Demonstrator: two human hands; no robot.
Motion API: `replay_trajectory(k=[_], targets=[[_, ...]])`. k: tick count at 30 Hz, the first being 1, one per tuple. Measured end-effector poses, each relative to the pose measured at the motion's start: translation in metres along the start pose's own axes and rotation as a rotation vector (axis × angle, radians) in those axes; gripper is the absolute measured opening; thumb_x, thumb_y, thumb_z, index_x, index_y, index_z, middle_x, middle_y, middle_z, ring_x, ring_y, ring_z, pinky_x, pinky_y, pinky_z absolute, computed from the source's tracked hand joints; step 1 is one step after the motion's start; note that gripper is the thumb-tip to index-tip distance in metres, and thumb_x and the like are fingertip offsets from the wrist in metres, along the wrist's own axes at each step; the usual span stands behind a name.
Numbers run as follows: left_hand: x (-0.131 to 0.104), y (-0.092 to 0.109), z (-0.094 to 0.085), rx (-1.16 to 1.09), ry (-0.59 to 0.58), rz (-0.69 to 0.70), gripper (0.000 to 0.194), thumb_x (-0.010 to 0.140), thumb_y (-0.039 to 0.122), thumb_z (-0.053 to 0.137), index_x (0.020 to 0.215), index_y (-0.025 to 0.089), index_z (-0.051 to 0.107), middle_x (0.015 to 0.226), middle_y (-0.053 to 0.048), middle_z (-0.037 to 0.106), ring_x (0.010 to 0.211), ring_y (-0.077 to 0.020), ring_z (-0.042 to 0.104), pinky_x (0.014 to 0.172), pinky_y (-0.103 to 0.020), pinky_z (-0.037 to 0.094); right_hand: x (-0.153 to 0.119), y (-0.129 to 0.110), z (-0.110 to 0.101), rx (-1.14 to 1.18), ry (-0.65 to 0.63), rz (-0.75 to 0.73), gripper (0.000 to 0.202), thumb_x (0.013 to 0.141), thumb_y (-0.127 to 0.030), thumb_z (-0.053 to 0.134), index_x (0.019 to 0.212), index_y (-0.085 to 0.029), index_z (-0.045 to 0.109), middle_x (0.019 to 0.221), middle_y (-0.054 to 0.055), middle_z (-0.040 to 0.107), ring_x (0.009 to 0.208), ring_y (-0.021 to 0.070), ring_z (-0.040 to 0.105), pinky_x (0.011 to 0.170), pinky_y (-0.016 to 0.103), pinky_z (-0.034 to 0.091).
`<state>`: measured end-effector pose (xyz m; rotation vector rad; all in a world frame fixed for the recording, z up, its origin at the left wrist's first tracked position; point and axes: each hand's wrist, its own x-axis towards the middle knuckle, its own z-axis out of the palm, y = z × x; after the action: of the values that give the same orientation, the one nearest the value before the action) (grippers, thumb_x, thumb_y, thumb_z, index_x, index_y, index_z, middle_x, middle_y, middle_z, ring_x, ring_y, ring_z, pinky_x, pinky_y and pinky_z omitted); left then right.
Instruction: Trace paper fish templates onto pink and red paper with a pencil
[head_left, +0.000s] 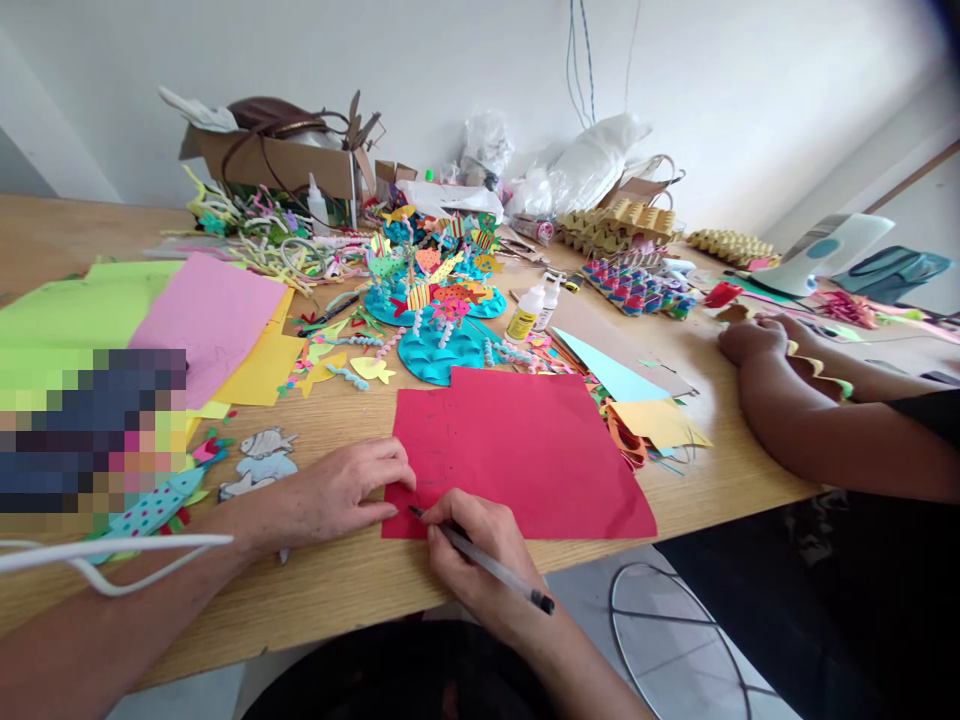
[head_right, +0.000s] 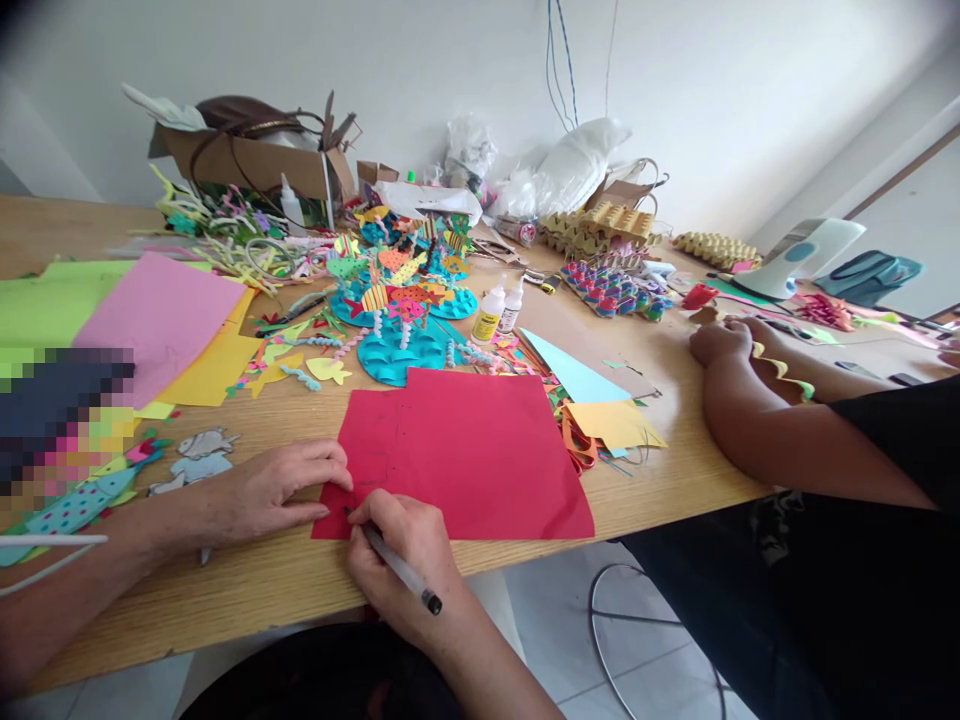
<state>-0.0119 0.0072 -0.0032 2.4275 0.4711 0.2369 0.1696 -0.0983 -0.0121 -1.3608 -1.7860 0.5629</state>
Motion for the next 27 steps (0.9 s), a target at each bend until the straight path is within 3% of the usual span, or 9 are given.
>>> replay_trajectory(k=[27], targets=[[-0.001,-0.0013,0.0007,0.02,0.007,0.008,0.016,0.085,0.012,0.056,0.098,0.02,0.058,0.098,-0.002,0.054,0.091,-0.018,0.053,0.08,-0.027,0.039,-0.0002,-0.0007,-0.0004,-0.022,0.007,0.014,0.017,0.071,-0.01,0.044,0.071,-0.019,0.059,0.055,-0.003,0.06,0.046,0.0088,0.051,0.048,0.017,0.038]])
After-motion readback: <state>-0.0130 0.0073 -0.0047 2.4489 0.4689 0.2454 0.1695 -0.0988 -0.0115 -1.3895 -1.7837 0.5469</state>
